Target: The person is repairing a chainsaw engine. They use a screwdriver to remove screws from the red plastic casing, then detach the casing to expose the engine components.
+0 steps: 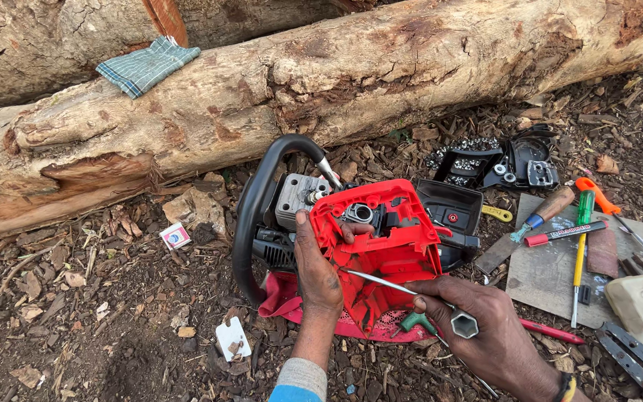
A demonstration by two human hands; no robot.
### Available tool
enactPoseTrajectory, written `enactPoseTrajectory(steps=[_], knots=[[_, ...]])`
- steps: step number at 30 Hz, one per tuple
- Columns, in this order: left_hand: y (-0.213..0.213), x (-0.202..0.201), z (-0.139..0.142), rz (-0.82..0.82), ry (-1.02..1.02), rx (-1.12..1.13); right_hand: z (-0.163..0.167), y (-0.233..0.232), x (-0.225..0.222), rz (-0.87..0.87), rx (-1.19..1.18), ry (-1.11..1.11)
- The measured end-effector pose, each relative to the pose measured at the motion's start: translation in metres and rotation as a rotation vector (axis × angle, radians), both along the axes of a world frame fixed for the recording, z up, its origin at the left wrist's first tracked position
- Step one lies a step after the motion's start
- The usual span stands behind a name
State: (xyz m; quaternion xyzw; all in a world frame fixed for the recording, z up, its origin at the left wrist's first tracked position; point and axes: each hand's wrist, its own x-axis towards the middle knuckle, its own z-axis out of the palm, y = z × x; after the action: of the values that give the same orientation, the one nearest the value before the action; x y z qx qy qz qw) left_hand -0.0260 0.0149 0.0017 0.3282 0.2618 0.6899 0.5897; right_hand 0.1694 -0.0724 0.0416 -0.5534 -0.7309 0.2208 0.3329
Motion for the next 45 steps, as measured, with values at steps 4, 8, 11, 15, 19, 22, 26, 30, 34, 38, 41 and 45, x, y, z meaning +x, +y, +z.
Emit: enactPoseTrajectory(steps=[4, 8, 11, 15, 19, 22, 26, 30, 34, 38, 41, 45], knots=[[-0.001, 0.000, 0.002, 0.008, 0.012, -0.031, 0.003, 0.000, -0.001, -0.052, -0.091, -0.006], [-0.002, 0.000, 0.003, 0.006, 0.014, -0.021, 0.005, 0.002, -0.001, -0.082, -0.192, 0.011], [-0.002, 0.000, 0.004, -0.001, 0.029, 0.008, 0.004, 0.003, 0.000, -0.095, -0.226, 0.006], [-0.001, 0.001, 0.002, -0.026, -0.066, -0.022, 0.000, 0.004, 0.002, -0.119, -0.250, 0.005], [0.000, 0.002, 0.001, -0.022, -0.084, -0.019, -0.002, 0.007, 0.005, -0.109, -0.219, 0.064], [0.001, 0.001, 0.000, -0.015, -0.054, 0.014, -0.002, 0.009, 0.006, -0.185, -0.294, 0.045], [0.002, 0.002, -0.001, -0.024, -0.046, -0.011, -0.003, 0.004, 0.007, -0.012, -0.010, -0.052], [0.002, 0.001, -0.003, -0.013, -0.041, 0.036, -0.004, 0.002, 0.006, -0.056, 0.008, -0.080], [0.003, 0.001, -0.005, -0.015, -0.002, 0.013, -0.002, 0.004, 0.007, 0.024, 0.093, -0.070], [0.002, 0.001, -0.005, -0.004, 0.017, 0.012, -0.001, 0.004, 0.006, -0.001, 0.060, -0.131], [0.000, -0.001, -0.003, -0.004, 0.108, 0.013, -0.001, 0.003, 0.007, -0.023, -0.012, -0.179], [-0.001, -0.004, -0.001, -0.015, 0.224, 0.019, 0.000, 0.006, 0.012, 0.123, 0.122, -0.104]])
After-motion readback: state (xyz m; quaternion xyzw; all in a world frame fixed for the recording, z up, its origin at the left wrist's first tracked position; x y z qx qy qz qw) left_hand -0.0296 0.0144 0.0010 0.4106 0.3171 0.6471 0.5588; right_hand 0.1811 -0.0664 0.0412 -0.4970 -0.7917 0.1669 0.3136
